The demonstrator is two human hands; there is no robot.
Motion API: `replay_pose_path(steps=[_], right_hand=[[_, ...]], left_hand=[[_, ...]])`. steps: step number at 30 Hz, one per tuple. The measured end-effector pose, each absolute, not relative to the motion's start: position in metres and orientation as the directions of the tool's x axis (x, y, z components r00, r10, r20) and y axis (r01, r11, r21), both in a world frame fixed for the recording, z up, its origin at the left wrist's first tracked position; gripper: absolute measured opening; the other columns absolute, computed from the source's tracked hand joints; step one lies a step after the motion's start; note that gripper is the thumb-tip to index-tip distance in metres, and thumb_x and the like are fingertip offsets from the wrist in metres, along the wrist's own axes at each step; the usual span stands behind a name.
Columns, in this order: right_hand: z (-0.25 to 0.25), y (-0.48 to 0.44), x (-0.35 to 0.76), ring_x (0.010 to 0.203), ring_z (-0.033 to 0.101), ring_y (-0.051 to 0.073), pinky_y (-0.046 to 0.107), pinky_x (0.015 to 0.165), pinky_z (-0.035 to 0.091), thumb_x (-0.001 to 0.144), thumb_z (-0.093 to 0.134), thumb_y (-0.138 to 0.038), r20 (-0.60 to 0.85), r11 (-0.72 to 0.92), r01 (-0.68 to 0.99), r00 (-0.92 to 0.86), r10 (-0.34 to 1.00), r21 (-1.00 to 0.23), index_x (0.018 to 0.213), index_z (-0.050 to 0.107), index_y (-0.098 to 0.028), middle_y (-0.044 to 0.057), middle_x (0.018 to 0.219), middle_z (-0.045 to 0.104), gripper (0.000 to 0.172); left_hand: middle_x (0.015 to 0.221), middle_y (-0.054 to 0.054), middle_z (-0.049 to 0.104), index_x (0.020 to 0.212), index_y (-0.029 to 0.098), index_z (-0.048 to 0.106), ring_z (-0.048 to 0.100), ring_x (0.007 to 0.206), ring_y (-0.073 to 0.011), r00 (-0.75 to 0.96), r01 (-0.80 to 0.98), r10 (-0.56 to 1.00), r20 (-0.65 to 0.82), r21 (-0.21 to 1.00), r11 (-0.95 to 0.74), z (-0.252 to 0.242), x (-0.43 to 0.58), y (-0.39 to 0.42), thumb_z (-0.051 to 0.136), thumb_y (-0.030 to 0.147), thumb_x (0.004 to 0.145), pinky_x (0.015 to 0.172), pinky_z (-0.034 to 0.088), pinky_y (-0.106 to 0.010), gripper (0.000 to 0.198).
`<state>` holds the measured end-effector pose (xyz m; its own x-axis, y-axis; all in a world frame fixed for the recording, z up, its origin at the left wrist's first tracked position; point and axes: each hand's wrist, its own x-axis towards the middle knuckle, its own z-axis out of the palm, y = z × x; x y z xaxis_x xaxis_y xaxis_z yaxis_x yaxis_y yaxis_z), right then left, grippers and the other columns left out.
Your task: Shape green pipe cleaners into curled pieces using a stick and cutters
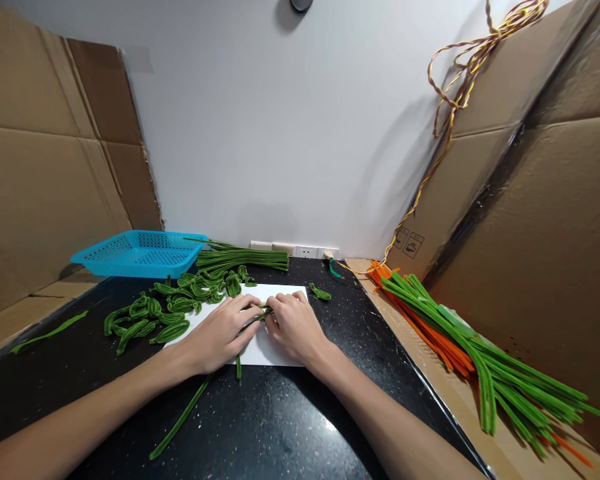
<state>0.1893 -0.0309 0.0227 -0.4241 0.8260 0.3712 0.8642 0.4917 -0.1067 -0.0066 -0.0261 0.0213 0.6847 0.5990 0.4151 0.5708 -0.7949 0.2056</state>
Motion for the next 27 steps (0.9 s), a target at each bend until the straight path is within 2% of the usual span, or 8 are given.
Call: replay_pose_path(steps=[14,27], right_hand=[[0.0219,-0.0311,0.1888,0.08,0.06,0.016,0.03,0.086,0.032,0.093,0.051,-0.012,0.346,0.491,0.868,-0.442,0.828,-0.067,0.087,0.061,-0.017,0.004,0.086,0.067,0.013],[0.0239,-0.0321,0.1873,0.078,0.06,0.016,0.03,0.085,0.032,0.09,0.051,-0.01,0.347,0.49,0.868,-0.436,0.83,-0.083,0.085,0.062,-0.017,0.003,0.084,0.068,0.014]], left_hand=[[0.119,-0.011,0.062,0.111,0.018,0.064,0.059,0.108,-0.0254,0.696,0.564,0.593,0.406,0.204,-0.801,0.0211,-0.0066,-0.0263,0.042,0.023,0.103,0.096,0.046,-0.045,0.025],[0.119,-0.011,0.06,0.109,0.017,0.063,0.058,0.108,-0.0252,0.702,0.576,0.601,0.382,0.193,-0.794,0.0214,-0.0067,-0.0255,0.042,0.022,0.102,0.096,0.046,-0.044,0.022]])
